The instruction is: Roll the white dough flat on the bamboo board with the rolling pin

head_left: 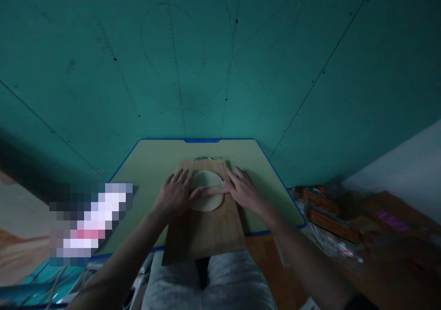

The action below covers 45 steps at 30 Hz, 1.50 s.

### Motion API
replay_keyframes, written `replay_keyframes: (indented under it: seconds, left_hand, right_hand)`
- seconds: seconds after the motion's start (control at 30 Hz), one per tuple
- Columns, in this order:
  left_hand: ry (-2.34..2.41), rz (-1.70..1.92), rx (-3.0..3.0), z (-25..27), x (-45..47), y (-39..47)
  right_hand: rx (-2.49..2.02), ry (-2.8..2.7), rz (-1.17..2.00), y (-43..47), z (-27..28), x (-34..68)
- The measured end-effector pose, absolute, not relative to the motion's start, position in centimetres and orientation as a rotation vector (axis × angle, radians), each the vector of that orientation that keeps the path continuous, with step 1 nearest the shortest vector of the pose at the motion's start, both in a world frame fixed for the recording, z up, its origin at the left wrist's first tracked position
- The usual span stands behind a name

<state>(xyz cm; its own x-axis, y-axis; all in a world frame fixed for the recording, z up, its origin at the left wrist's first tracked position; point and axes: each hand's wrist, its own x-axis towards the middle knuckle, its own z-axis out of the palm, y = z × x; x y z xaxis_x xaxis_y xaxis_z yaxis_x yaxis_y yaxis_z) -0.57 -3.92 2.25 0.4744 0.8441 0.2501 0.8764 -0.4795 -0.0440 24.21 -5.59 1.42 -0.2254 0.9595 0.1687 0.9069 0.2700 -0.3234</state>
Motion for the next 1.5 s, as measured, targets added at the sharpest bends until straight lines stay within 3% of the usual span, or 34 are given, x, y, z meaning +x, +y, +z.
replay_keyframes:
  seconds: [0.67, 1.2, 1.5]
  left_hand:
    - [-1.110, -0.559, -2.425, -0.5, -3.1, -13.3]
    - [-1.608, -0.212, -2.491, 3.5, -0.4, -1.4]
    - [-1.371, -0.438, -2.405, 0.4, -1.4, -10.3]
  right_hand:
    - [-1.563, -2.253, 0.125, -15.8, -1.2, 24.1]
    - [-1.912, -2.161, 0.301, -0.8, 2.8, 22.3]
    - [-1.505, -2.306, 0.142, -10.7, 0.2, 24.2]
